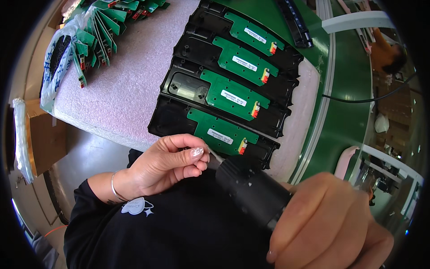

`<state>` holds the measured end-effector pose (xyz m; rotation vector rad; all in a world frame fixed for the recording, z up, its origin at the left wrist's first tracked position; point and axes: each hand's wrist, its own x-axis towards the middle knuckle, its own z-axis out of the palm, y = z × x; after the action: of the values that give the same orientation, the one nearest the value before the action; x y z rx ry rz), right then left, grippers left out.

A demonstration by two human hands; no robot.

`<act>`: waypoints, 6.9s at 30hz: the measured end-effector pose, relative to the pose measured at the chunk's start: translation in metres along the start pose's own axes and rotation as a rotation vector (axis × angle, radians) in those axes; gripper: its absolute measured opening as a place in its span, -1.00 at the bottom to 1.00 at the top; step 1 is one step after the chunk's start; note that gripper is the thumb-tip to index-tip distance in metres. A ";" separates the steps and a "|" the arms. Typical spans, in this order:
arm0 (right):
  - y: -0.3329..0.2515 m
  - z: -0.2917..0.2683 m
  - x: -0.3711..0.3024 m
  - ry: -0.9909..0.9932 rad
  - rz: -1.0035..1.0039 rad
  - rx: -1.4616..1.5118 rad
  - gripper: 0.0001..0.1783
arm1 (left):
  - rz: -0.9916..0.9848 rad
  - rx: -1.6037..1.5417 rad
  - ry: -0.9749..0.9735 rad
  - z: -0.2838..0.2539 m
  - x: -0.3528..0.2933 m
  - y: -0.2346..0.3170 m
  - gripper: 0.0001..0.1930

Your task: Manually assembling electronic components by inserting circuit boards into plastic housings and securing them with an electric screwdriver.

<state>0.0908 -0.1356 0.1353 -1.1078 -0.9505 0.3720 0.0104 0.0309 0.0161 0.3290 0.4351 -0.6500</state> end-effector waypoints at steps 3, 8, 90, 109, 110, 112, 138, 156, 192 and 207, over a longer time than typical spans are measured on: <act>-0.007 0.003 -0.005 -0.032 -0.045 0.060 -0.72 | -0.004 -0.069 -0.015 0.003 0.002 0.000 -0.85; -0.008 0.006 -0.010 0.001 -0.042 0.043 -0.74 | -0.061 -0.087 -0.039 0.004 0.003 -0.003 -0.85; -0.002 0.019 -0.012 0.034 -0.058 0.086 -0.75 | -0.037 -0.117 -0.062 -0.012 -0.003 -0.016 -0.84; 0.043 0.005 -0.018 0.072 0.121 -0.119 -0.64 | -0.191 0.100 -0.060 -0.018 -0.017 -0.017 -0.65; 0.045 0.006 -0.019 0.081 0.105 -0.112 -0.63 | -0.190 0.157 -0.095 -0.019 -0.018 -0.016 -0.66; 0.048 0.009 -0.018 0.089 0.092 -0.107 -0.61 | -0.164 0.173 -0.103 -0.020 -0.018 -0.015 -0.68; 0.000 0.019 -0.019 0.044 0.004 -0.004 -0.72 | -0.038 -0.066 0.073 -0.013 -0.010 -0.014 -0.87; 0.022 -0.001 -0.043 0.147 0.017 -0.190 -0.64 | -0.283 -0.046 0.006 0.001 0.002 -0.024 -0.66; -0.013 0.000 -0.040 0.117 -0.103 -0.017 -0.82 | -0.106 0.115 -0.049 -0.001 0.018 -0.027 -0.81; 0.002 -0.009 -0.059 0.477 -0.032 -0.150 -0.64 | -0.273 0.278 -0.046 0.020 0.010 -0.024 -0.65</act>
<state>0.0644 -0.1802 0.1056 -1.2442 -0.5770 0.0033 0.0080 -0.0010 0.0243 0.5226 0.3477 -0.9866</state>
